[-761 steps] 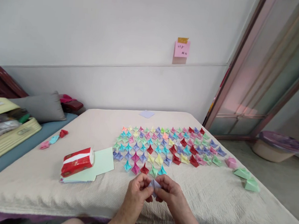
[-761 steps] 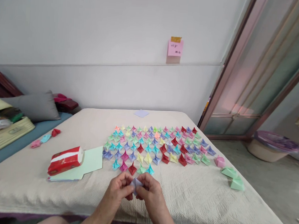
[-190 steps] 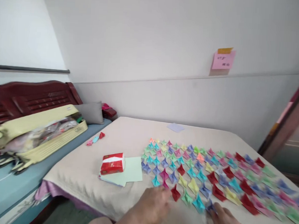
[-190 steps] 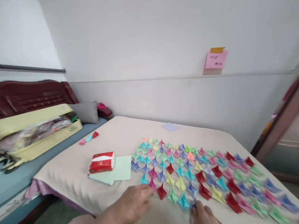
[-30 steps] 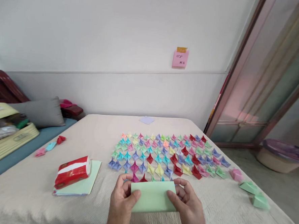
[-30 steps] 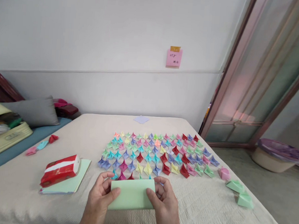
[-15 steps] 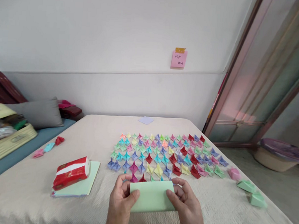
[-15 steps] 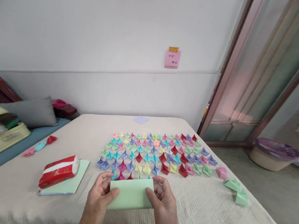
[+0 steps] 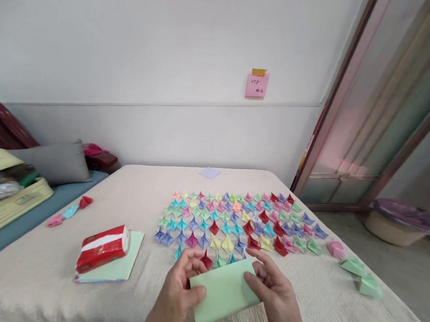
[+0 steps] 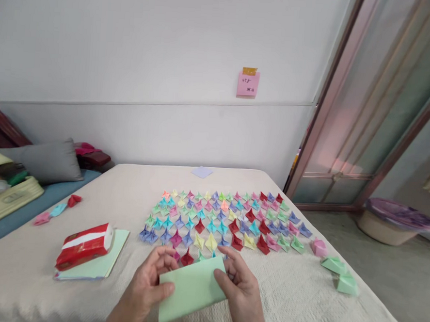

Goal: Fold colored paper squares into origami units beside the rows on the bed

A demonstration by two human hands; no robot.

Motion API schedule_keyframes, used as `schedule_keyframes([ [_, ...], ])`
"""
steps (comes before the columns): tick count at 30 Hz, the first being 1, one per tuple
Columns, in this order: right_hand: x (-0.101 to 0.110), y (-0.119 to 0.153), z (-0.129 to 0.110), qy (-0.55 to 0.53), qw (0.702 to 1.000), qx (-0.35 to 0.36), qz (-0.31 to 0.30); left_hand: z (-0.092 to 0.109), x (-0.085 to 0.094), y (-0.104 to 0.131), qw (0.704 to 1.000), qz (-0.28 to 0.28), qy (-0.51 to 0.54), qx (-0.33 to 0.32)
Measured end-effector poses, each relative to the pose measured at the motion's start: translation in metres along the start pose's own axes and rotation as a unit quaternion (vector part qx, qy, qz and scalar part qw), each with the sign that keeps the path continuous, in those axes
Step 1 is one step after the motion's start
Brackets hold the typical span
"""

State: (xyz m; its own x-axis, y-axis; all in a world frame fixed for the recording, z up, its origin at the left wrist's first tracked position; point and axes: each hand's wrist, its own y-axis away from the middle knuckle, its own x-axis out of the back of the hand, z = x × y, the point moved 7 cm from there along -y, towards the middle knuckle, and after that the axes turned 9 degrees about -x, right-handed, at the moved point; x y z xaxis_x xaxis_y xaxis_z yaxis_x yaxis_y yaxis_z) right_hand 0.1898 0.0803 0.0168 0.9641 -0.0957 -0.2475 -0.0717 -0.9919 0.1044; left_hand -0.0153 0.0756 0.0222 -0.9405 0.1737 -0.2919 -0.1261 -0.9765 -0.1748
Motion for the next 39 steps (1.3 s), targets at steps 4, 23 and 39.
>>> schedule_keyframes([
  [4, -0.004, 0.000, -0.005, 0.006, 0.998, -0.034, -0.061, -0.008, -0.024, 0.014, 0.985, -0.136, 0.020, 0.105],
  [23, -0.032, 0.013, 0.004, -0.098, 0.989, -0.074, -0.081, -0.008, -0.013, 0.013, 0.992, -0.077, -0.065, 0.078],
  [39, -0.028, 0.010, 0.016, 0.001, 0.997, -0.031, -0.074, -0.006, -0.015, 0.011, 0.997, -0.023, -0.045, 0.050],
])
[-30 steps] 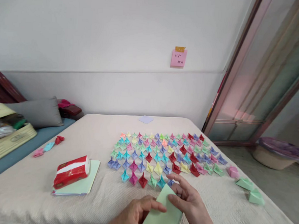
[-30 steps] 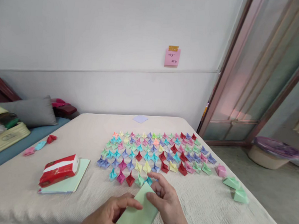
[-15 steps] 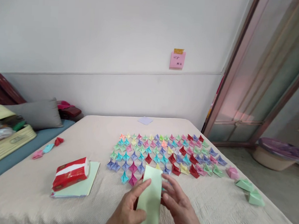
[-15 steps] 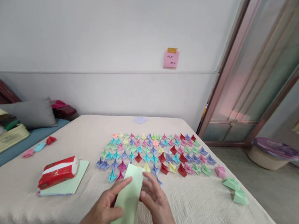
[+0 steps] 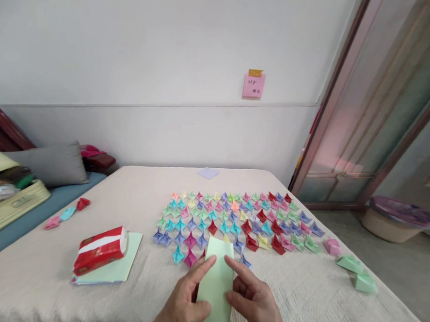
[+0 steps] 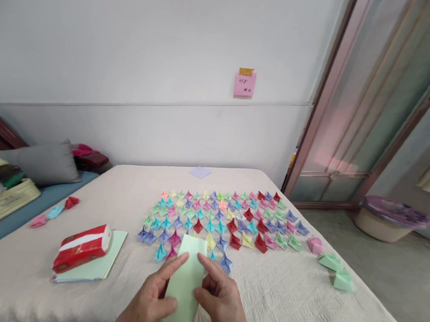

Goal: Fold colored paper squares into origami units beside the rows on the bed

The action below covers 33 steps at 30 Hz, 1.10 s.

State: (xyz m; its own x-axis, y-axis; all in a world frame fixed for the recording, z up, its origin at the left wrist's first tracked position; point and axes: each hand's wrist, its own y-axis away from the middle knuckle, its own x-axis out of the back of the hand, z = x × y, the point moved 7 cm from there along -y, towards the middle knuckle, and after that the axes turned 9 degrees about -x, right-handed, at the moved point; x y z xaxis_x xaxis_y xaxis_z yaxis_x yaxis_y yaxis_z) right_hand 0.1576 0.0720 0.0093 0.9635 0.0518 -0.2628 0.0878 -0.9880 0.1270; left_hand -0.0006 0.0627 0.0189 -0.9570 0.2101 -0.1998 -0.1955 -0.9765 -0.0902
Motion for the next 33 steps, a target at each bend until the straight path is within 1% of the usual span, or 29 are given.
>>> schedule_keyframes([
  [5, -0.006, 0.003, 0.012, 0.021, 0.998, -0.035, -0.047, 0.005, -0.001, -0.002, 0.999, -0.038, 0.009, -0.003],
  [7, -0.009, 0.004, 0.016, 0.024, 0.996, -0.055, -0.063, 0.005, -0.003, -0.002, 0.999, -0.042, 0.019, -0.002],
  [9, -0.012, 0.004, 0.018, 0.017, 0.994, -0.073, -0.074, 0.003, -0.004, -0.003, 0.998, -0.027, 0.060, 0.003],
  [11, -0.014, 0.004, 0.019, -0.012, 0.994, -0.084, -0.075, 0.001, -0.003, -0.004, 0.992, 0.009, 0.125, -0.005],
  [12, -0.014, 0.004, 0.020, -0.031, 0.994, -0.082, -0.067, -0.001, -0.003, -0.005, 0.987, 0.030, 0.160, -0.010],
  [14, -0.010, 0.002, 0.020, -0.059, 0.996, -0.059, -0.028, -0.010, -0.004, -0.005, 0.972, 0.066, 0.223, -0.001],
  [16, -0.003, 0.000, 0.022, -0.052, 0.998, -0.021, 0.027, -0.026, -0.009, -0.003, 0.958, 0.086, 0.270, 0.046],
  [18, 0.000, 0.001, 0.027, -0.023, 0.997, 0.009, 0.070, -0.042, -0.018, 0.002, 0.948, 0.087, 0.289, 0.097],
  [19, 0.000, 0.002, 0.030, -0.010, 0.996, 0.019, 0.085, -0.049, -0.023, 0.004, 0.946, 0.085, 0.291, 0.115],
  [21, -0.004, 0.004, 0.037, -0.003, 0.995, 0.031, 0.097, -0.060, -0.027, 0.009, 0.943, 0.096, 0.294, 0.121],
  [23, -0.011, 0.006, 0.042, -0.025, 0.995, 0.041, 0.092, -0.064, -0.024, 0.011, 0.947, 0.125, 0.279, 0.101],
  [25, -0.016, 0.008, 0.040, -0.070, 0.992, 0.054, 0.091, -0.065, -0.017, 0.011, 0.958, 0.146, 0.232, 0.088],
  [29, -0.011, 0.007, 0.021, -0.147, 0.983, 0.049, 0.101, -0.059, -0.002, 0.009, 0.975, 0.160, 0.131, 0.085],
  [31, -0.006, 0.005, 0.008, -0.163, 0.981, 0.041, 0.094, -0.055, 0.000, 0.008, 0.979, 0.154, 0.103, 0.087],
  [33, 0.001, 0.004, -0.003, -0.156, 0.982, 0.038, 0.100, -0.052, -0.001, 0.007, 0.982, 0.141, 0.081, 0.093],
])
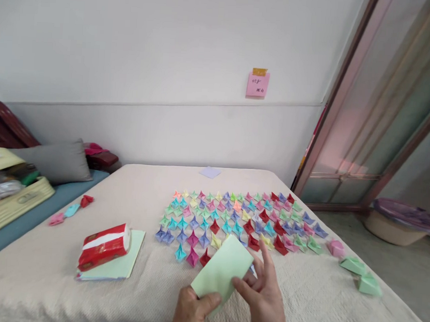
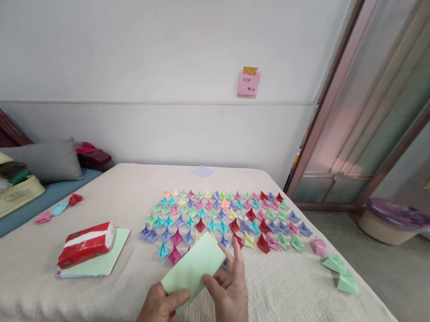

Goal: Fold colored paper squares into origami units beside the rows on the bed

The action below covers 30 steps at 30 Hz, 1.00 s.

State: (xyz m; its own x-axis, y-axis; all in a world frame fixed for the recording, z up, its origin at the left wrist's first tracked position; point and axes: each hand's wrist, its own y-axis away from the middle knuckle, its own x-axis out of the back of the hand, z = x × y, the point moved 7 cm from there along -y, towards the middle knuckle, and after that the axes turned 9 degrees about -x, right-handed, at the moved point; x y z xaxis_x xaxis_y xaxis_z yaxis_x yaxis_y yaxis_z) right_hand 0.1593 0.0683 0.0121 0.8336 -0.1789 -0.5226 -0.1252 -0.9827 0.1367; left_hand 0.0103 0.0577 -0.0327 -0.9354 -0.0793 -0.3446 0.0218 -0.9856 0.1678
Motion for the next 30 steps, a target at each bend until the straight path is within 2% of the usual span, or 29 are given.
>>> schedule_keyframes([
  [4, 0.006, -0.003, -0.010, 0.020, 1.000, -0.005, 0.003, 0.008, -0.004, 0.000, 0.999, -0.016, -0.037, -0.015],
  [9, 0.021, -0.010, -0.021, 0.054, 0.998, 0.011, 0.043, 0.030, -0.004, -0.004, 0.996, -0.048, -0.049, -0.052],
  [11, 0.021, -0.014, -0.022, 0.056, 0.998, -0.009, 0.022, 0.041, 0.000, -0.007, 0.995, -0.059, -0.044, -0.070],
  [13, 0.016, -0.016, -0.016, 0.053, 0.997, -0.058, -0.021, 0.051, 0.007, -0.009, 0.995, -0.044, -0.041, -0.080],
  [16, 0.005, -0.011, 0.006, 0.068, 0.984, -0.144, -0.075, 0.059, 0.017, -0.011, 0.996, -0.014, 0.002, -0.083],
  [20, -0.007, 0.000, 0.036, 0.126, 0.966, -0.205, -0.097, 0.057, 0.020, -0.012, 0.993, 0.014, 0.086, -0.075],
  [24, -0.009, 0.004, 0.040, 0.119, 0.978, -0.164, -0.056, 0.053, 0.025, -0.014, 0.988, 0.051, 0.127, -0.077],
  [30, -0.007, 0.004, 0.034, 0.065, 0.994, -0.089, -0.013, 0.049, 0.031, -0.013, 0.986, 0.099, 0.088, -0.097],
])
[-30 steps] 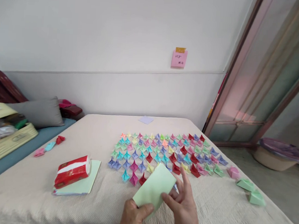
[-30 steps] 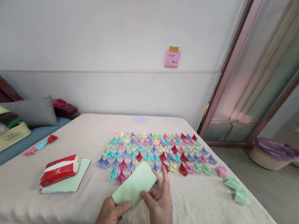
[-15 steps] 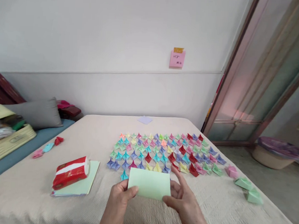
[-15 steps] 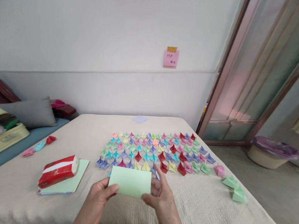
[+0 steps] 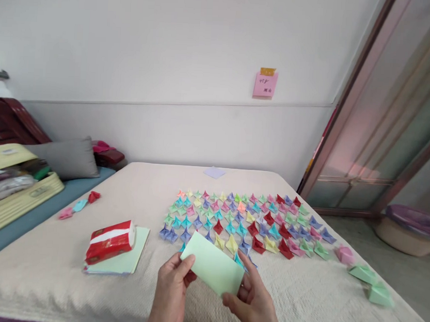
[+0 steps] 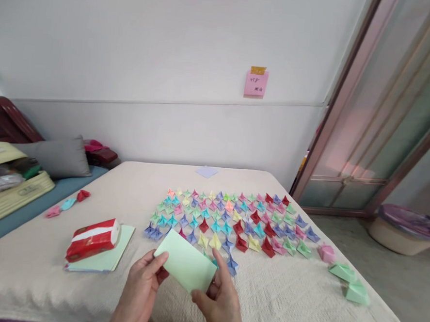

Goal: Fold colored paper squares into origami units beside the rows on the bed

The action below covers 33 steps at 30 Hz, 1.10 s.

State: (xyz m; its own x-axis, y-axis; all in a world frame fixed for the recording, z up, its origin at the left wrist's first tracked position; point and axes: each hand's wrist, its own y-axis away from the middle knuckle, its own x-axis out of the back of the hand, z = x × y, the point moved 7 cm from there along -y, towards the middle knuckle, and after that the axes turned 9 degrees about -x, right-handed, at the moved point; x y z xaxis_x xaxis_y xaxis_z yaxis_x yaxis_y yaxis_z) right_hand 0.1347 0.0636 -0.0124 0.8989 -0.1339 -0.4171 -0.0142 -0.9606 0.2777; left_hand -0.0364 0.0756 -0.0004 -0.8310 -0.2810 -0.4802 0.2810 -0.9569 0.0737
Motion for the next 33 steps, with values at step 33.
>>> schedule_keyframes([
  [33, 0.002, 0.004, 0.013, 0.021, 0.998, 0.063, 0.002, 0.010, 0.003, -0.009, 0.999, 0.001, 0.017, -0.034],
])
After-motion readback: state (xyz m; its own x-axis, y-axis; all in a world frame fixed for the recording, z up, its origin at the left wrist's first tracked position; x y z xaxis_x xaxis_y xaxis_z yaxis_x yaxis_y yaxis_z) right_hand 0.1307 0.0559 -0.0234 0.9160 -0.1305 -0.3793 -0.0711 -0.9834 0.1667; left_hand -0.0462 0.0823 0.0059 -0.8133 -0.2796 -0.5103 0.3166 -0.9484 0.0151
